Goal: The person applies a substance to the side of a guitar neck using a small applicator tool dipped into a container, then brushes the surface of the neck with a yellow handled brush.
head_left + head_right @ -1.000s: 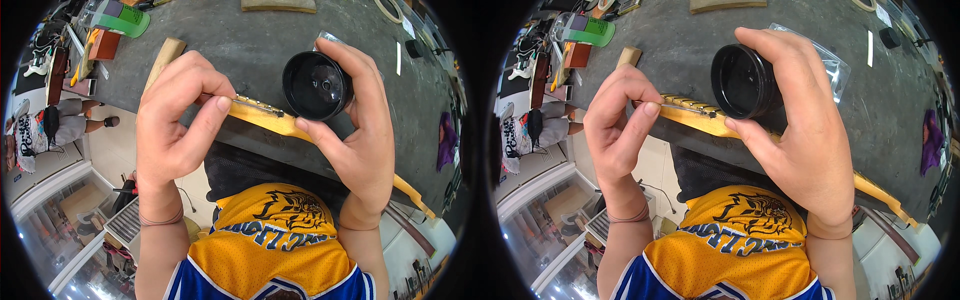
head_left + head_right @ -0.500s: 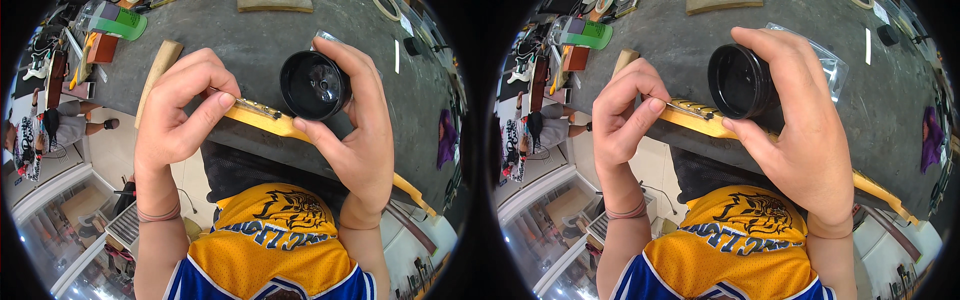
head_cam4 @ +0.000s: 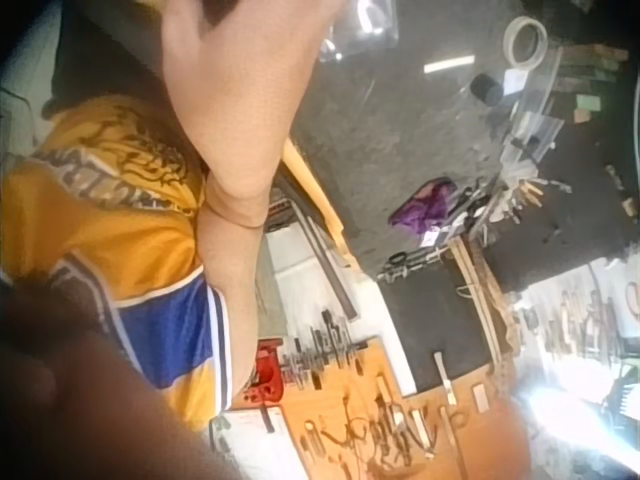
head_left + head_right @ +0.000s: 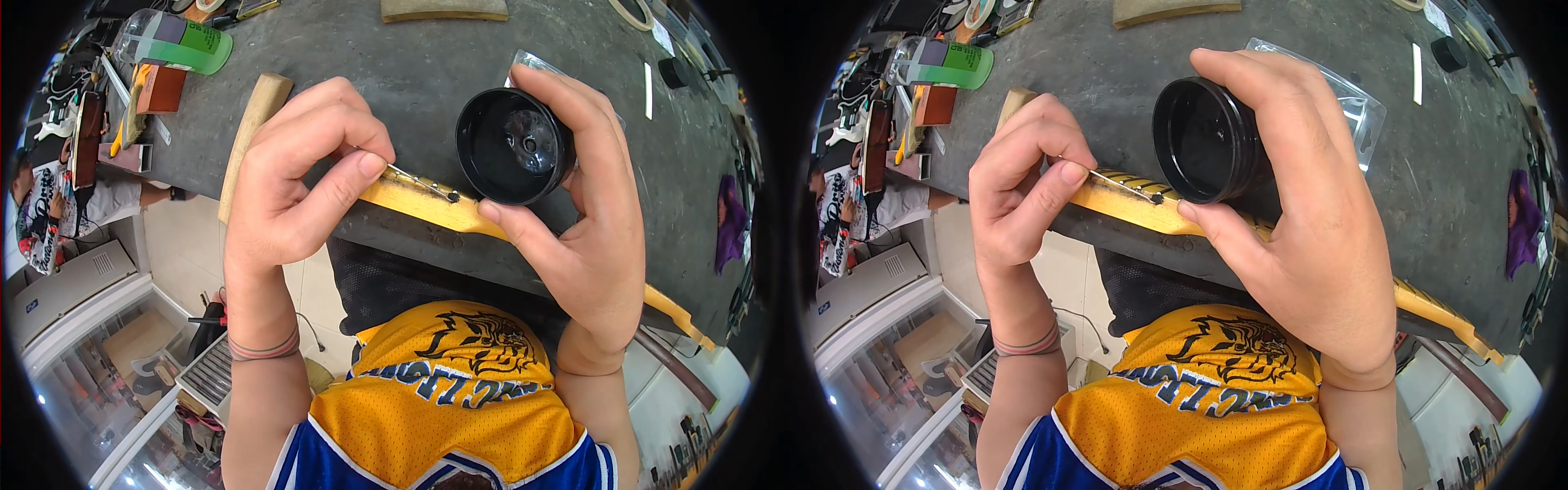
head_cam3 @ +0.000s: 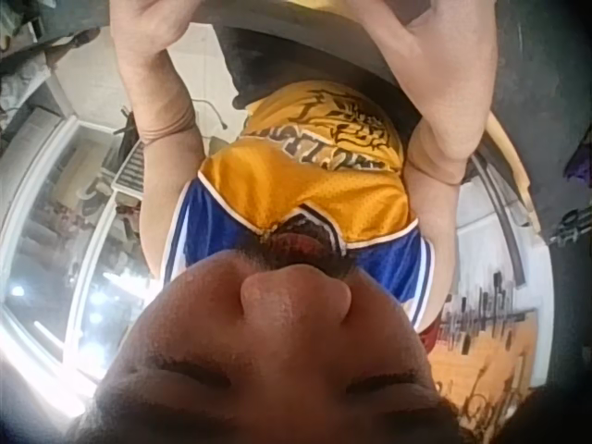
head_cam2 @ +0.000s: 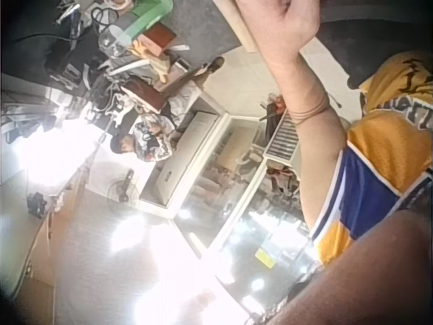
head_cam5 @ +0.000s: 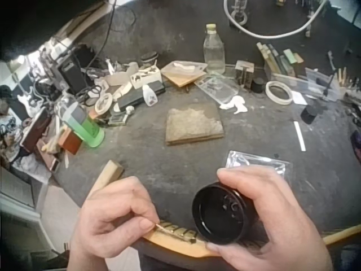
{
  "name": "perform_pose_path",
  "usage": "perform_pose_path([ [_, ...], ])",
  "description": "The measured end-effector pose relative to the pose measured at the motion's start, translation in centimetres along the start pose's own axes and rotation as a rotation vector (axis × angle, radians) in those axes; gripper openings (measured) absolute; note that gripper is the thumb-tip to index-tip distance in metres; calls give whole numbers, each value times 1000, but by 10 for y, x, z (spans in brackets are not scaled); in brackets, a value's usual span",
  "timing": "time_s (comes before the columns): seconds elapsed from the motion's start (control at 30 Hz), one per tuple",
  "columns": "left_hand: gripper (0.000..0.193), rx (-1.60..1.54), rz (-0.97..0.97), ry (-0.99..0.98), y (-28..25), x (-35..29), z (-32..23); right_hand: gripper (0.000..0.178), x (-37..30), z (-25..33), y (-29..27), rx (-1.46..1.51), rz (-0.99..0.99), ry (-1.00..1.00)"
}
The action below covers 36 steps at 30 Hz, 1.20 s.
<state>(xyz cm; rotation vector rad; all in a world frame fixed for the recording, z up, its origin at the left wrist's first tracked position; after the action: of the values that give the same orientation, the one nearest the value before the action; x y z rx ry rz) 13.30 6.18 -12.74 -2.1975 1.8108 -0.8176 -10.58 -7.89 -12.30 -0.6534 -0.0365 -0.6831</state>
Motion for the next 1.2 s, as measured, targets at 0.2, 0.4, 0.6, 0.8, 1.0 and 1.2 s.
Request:
perform_pose_path([
  [0.2, 15, -30, -22, -27, 0, -1, 1, 89, 0, 0, 0, -8, 0, 1],
  [0.4, 17, 16, -19, -17, 1, -1, 0, 89, 0, 1, 1, 3, 4, 21],
  [0.6, 6, -6, -4, 23, -3, 0, 0, 90, 1, 1, 1, 0, 2, 11],
  [0.8, 5, 3, -16, 31, -5, -2, -1, 90, 0, 0, 0, -5, 7, 7],
  [1.0, 5, 33, -87, 99, -9, -7, -7, 90, 0, 0, 1, 4, -1, 3],
  [1.2, 13, 242, -189, 135, 3, -24, -27, 89, 0, 0, 1, -8, 3, 6],
])
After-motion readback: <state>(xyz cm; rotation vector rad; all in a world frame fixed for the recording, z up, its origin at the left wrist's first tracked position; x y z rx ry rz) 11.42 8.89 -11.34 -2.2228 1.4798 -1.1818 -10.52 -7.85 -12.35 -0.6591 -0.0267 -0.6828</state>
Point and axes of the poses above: each hand's wrist, its own x-axis towards the middle knuckle, its own y-axis out of the palm, z = x × y, the point moved 2 cm from there along x, towards the middle knuckle, and after that the axes turned 3 degrees about -x, right-handed, at the moved point
